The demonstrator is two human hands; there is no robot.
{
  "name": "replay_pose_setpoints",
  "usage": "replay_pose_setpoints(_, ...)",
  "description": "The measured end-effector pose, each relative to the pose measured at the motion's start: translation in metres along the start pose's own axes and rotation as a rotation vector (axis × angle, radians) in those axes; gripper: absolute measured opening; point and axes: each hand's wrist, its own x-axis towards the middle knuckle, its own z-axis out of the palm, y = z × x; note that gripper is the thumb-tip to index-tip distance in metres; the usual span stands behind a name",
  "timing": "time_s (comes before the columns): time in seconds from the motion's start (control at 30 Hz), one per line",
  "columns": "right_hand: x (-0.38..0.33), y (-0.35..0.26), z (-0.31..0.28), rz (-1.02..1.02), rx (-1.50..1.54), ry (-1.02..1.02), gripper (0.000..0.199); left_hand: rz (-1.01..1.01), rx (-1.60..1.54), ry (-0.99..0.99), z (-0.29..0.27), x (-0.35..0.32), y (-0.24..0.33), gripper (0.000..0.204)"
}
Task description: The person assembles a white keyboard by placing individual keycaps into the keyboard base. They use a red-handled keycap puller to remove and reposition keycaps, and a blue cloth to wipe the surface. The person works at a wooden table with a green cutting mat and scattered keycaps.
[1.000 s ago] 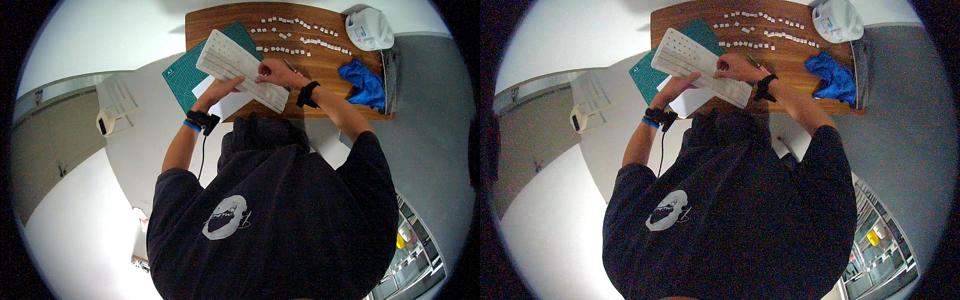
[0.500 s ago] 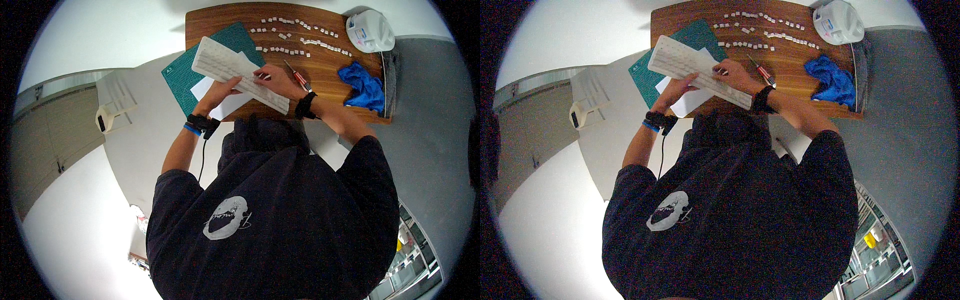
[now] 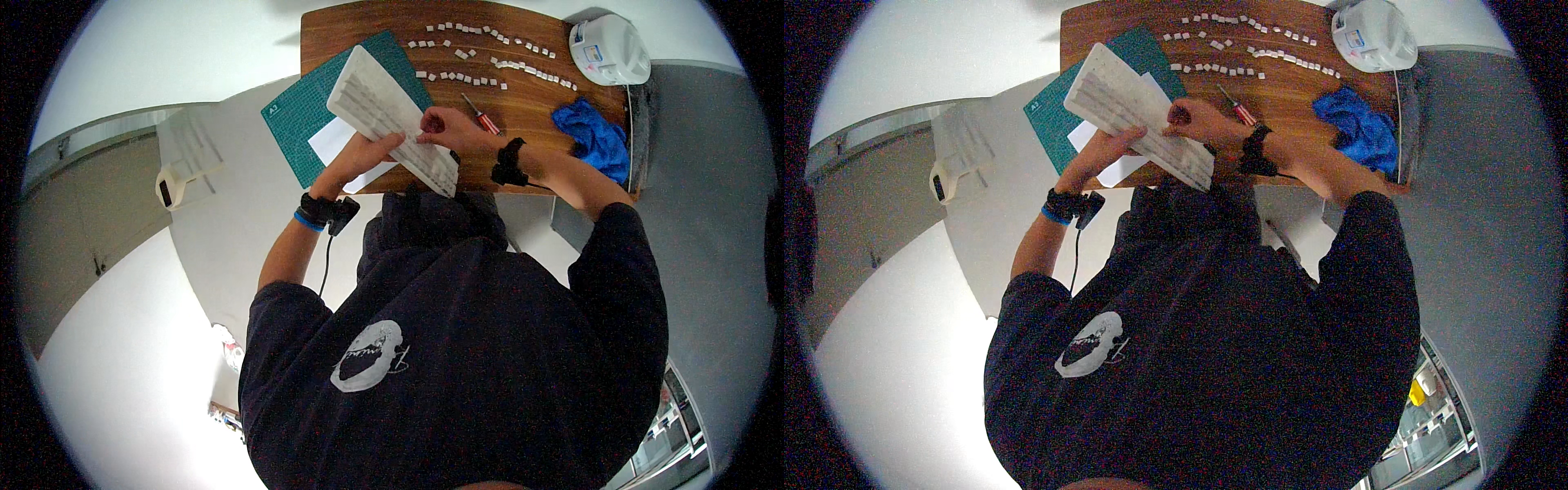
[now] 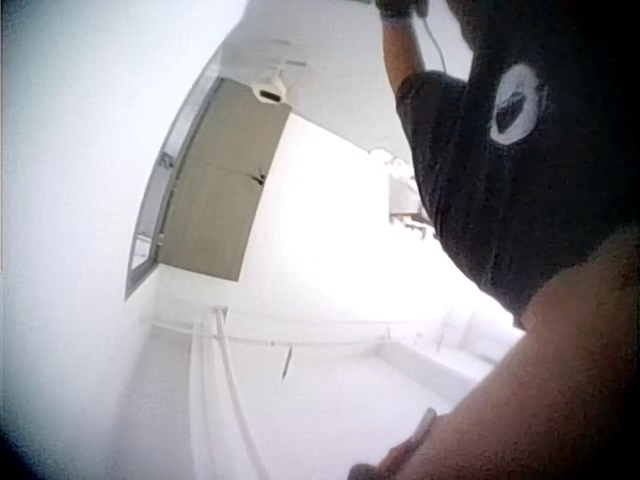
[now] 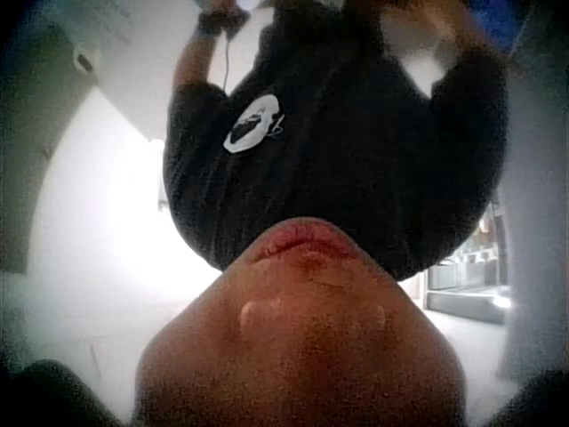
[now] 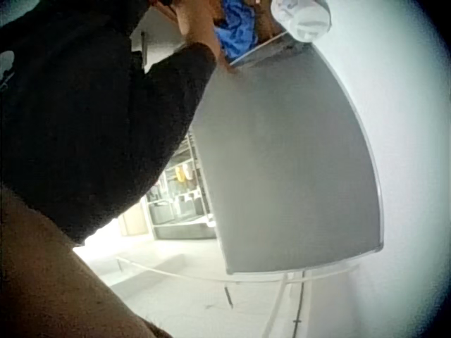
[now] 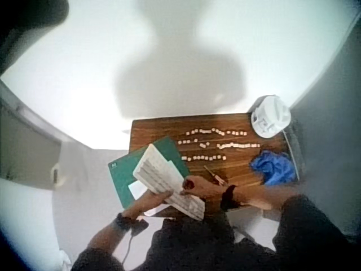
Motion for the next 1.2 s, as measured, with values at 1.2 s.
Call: replay_pose_setpoints(1.2, -0.002, -0.023, -0.046, 0.104, 0.388, -0.408, 0.030, -0.224, -0.011, 0.070, 0.016, 0.010, 0.044, 0.046)
